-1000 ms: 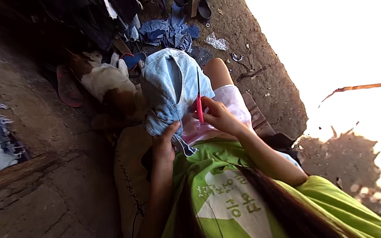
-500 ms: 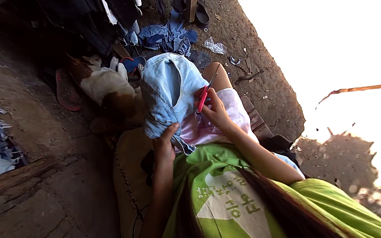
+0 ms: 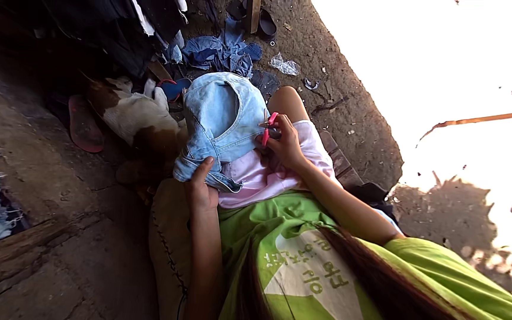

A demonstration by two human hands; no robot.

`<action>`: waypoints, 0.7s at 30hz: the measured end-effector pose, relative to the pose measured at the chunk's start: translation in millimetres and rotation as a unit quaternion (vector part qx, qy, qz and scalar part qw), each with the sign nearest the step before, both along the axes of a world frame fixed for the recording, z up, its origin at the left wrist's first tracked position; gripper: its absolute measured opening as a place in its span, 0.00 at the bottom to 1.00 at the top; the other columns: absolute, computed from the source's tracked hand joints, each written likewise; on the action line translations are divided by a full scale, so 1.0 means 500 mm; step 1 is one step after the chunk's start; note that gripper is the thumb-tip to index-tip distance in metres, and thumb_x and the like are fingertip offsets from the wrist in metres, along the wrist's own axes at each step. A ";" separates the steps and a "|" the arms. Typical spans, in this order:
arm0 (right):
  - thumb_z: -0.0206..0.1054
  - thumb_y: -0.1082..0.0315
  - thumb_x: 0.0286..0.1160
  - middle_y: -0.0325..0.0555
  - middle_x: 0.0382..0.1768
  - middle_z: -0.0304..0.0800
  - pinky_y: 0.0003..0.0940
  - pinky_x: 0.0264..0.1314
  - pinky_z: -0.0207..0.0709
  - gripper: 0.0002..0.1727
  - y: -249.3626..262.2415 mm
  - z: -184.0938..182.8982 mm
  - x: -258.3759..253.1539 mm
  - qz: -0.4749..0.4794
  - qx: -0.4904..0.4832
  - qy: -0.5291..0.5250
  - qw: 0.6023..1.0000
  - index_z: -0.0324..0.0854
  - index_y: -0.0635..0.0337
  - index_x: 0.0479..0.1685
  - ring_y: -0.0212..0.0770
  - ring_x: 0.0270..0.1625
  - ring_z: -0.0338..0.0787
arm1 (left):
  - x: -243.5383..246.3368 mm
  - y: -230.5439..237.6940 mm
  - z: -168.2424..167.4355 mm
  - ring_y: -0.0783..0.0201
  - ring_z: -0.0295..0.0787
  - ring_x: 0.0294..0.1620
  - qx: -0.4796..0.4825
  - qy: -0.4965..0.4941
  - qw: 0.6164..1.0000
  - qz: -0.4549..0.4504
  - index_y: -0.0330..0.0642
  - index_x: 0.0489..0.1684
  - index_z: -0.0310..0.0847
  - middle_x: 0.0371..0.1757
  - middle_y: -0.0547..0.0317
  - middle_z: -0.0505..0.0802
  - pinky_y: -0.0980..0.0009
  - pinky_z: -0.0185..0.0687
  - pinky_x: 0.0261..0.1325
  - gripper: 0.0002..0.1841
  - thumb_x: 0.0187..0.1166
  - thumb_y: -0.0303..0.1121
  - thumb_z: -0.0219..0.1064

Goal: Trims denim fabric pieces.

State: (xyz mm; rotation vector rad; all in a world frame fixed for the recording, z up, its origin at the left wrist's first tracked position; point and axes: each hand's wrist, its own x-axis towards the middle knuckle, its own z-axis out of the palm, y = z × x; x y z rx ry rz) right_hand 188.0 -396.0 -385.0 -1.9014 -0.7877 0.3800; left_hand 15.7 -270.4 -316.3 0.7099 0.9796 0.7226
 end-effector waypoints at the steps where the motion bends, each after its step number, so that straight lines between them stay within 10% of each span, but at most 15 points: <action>1: 0.76 0.77 0.60 0.63 0.51 0.85 0.44 0.53 0.83 0.21 0.000 -0.001 0.000 -0.004 0.004 0.003 1.000 0.79 0.74 0.54 0.50 0.51 0.89 | 0.001 0.002 -0.001 0.68 0.92 0.44 -0.012 0.000 1.000 0.003 0.46 0.58 0.78 0.46 0.62 0.93 0.68 0.91 0.52 0.16 0.73 0.22 0.61; 9: 0.69 0.78 0.66 0.57 0.48 0.89 0.40 0.49 0.86 0.19 -0.004 -0.007 0.030 0.007 -0.011 0.148 0.989 0.79 0.71 0.59 0.43 0.45 0.91 | 0.003 0.015 -0.009 0.71 0.87 0.25 -0.069 0.054 0.995 -0.038 0.44 0.49 0.78 0.31 0.61 0.90 0.75 0.87 0.32 0.13 0.75 0.19 0.53; 14: 0.66 0.71 0.71 0.56 0.56 0.88 0.40 0.49 0.86 0.26 -0.023 0.117 0.170 0.173 -0.113 0.191 0.960 0.74 0.69 0.71 0.41 0.49 0.91 | 0.006 0.017 -0.012 0.70 0.90 0.40 -0.044 0.079 0.995 -0.034 0.40 0.59 0.75 0.42 0.60 0.90 0.73 0.89 0.46 0.11 0.83 0.23 0.56; 21: 0.38 0.53 0.96 0.27 0.38 0.93 0.20 0.32 0.80 0.22 0.055 0.260 0.284 -0.080 0.122 0.259 0.955 0.78 0.49 0.52 0.23 0.34 0.89 | 0.021 0.013 -0.009 0.70 0.90 0.52 0.000 0.057 0.998 -0.015 0.40 0.63 0.76 0.49 0.60 0.91 0.69 0.87 0.60 0.13 0.85 0.26 0.58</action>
